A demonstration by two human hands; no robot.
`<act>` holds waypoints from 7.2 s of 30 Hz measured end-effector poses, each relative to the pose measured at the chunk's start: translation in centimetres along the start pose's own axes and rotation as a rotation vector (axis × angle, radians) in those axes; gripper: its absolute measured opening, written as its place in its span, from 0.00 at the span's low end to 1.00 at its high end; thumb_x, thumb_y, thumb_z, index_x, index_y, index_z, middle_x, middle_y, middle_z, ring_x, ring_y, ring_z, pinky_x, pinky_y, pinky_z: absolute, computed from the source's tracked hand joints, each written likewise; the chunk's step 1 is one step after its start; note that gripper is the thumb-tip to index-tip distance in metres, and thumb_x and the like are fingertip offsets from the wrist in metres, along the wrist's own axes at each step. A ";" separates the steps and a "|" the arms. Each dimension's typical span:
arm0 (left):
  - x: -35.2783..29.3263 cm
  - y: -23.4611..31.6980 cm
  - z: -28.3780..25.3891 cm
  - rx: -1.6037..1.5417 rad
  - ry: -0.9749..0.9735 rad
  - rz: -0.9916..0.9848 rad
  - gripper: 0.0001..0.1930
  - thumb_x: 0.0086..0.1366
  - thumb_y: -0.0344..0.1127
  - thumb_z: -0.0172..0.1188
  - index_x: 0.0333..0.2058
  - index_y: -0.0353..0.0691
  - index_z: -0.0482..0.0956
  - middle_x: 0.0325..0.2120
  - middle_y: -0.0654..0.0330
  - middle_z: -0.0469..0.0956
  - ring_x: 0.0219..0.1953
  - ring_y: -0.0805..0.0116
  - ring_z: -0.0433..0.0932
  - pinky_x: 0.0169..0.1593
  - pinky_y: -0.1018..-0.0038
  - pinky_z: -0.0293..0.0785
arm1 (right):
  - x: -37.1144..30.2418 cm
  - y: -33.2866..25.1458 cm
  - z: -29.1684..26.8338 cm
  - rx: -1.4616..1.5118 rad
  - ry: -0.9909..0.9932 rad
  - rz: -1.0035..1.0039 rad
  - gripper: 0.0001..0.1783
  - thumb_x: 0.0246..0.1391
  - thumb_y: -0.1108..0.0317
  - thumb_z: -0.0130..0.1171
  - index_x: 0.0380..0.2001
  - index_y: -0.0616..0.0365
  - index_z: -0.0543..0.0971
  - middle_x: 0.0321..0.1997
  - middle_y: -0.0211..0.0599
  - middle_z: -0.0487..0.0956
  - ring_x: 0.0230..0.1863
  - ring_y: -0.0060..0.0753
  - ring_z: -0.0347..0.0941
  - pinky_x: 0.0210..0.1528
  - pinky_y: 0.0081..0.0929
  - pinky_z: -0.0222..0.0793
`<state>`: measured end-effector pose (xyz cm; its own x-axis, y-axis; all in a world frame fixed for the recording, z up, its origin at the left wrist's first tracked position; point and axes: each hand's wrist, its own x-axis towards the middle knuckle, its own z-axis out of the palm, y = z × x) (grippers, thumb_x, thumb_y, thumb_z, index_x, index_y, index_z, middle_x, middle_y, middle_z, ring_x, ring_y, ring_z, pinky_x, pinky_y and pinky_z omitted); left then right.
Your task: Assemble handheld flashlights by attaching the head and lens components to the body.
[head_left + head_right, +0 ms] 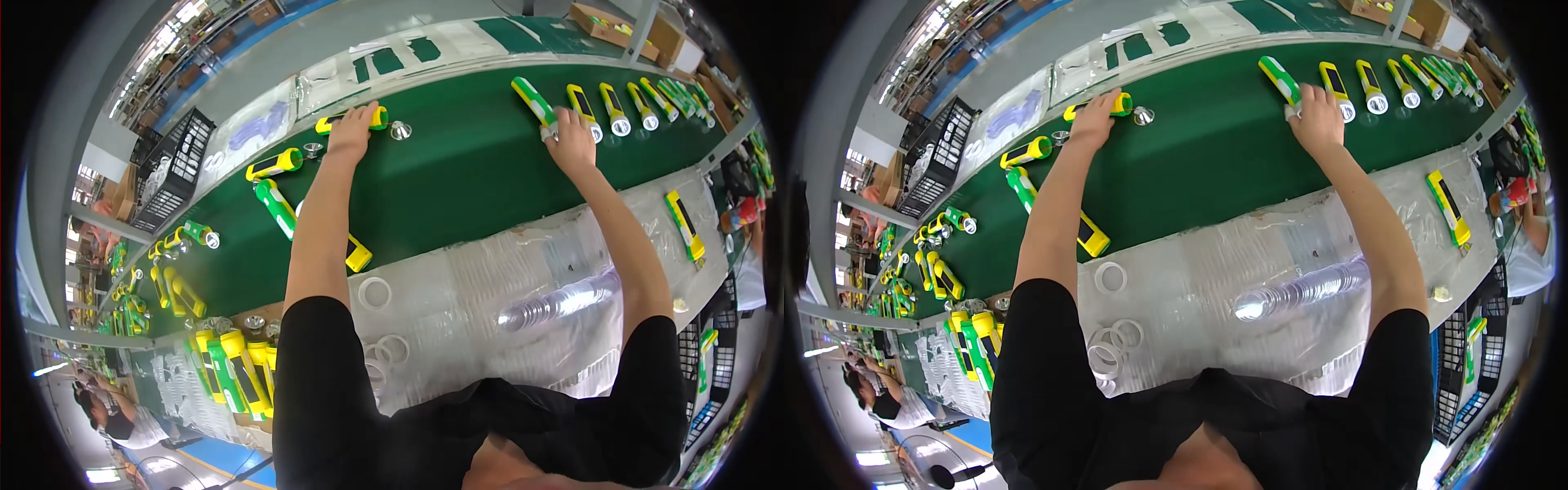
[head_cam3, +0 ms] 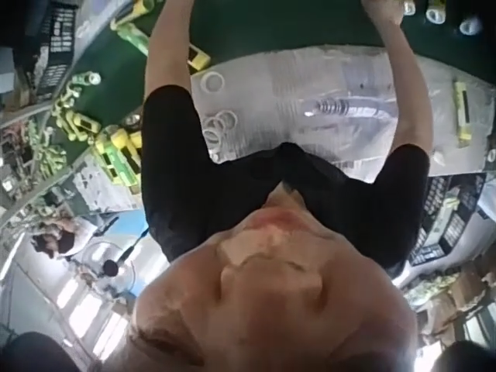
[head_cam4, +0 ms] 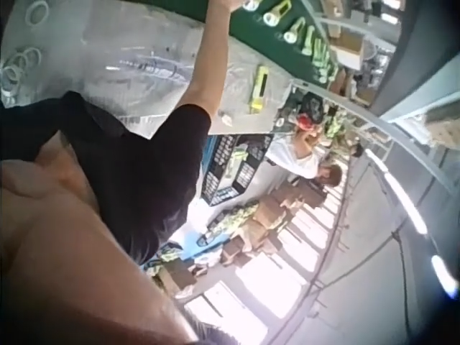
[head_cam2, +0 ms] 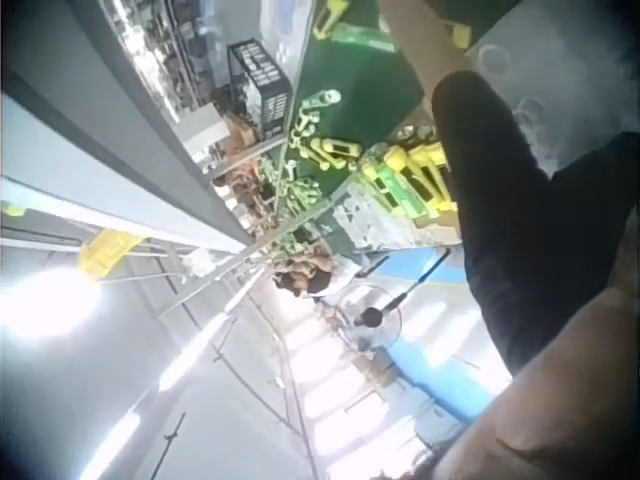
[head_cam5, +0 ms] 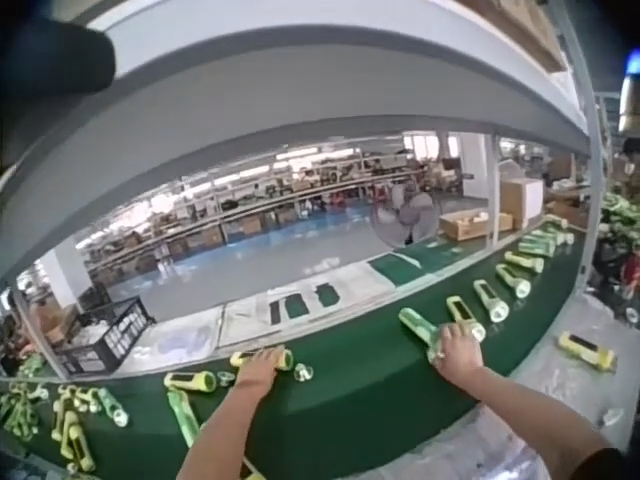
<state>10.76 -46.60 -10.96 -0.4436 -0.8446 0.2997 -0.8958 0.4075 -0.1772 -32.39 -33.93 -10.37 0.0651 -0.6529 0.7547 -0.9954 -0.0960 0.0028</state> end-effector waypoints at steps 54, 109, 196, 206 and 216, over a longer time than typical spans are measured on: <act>-27.4 29.4 -12.4 -0.849 0.226 0.126 0.23 0.55 0.39 0.68 0.50 0.39 0.77 0.46 0.53 0.77 0.49 0.52 0.73 0.51 0.65 0.70 | -21.5 -16.0 -33.5 1.884 -0.546 0.926 0.26 0.65 0.51 0.49 0.56 0.59 0.66 0.30 0.43 0.74 0.29 0.32 0.71 0.35 0.29 0.68; -31.6 22.5 -26.8 -1.313 0.283 0.261 0.21 0.54 0.27 0.70 0.45 0.40 0.71 0.49 0.53 0.75 0.52 0.62 0.74 0.56 0.66 0.69 | -17.0 -21.3 -26.0 1.881 -0.420 0.202 0.21 0.59 0.65 0.57 0.53 0.58 0.67 0.42 0.34 0.73 0.37 0.24 0.72 0.37 0.24 0.72; -29.9 29.1 -24.6 -0.934 0.429 0.251 0.19 0.44 0.34 0.72 0.35 0.46 0.75 0.23 0.57 0.73 0.28 0.56 0.76 0.31 0.62 0.72 | -9.6 -15.2 -32.7 0.447 -0.653 -0.485 0.22 0.42 0.52 0.62 0.32 0.57 0.70 0.23 0.40 0.76 0.26 0.48 0.73 0.27 0.41 0.66; -29.5 28.8 -24.1 -1.062 0.354 0.198 0.20 0.46 0.37 0.75 0.38 0.46 0.78 0.26 0.60 0.77 0.28 0.63 0.78 0.31 0.70 0.73 | -7.1 -13.9 -34.6 0.693 -0.864 -0.479 0.22 0.43 0.53 0.61 0.33 0.61 0.75 0.27 0.50 0.77 0.31 0.52 0.75 0.32 0.43 0.68; -29.4 28.7 -24.5 -1.037 0.291 0.156 0.18 0.48 0.34 0.74 0.38 0.44 0.78 0.30 0.61 0.80 0.28 0.66 0.77 0.32 0.73 0.74 | -6.8 -14.4 -35.5 0.339 -0.987 -0.194 0.24 0.43 0.54 0.61 0.38 0.64 0.75 0.30 0.46 0.77 0.31 0.47 0.74 0.33 0.39 0.69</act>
<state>-2.58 -1.53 -1.94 -0.4219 -0.6990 0.5775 -0.3554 0.7135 0.6039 -21.05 -1.43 7.72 0.4003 -0.9102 -0.1067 -0.9001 -0.3687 -0.2320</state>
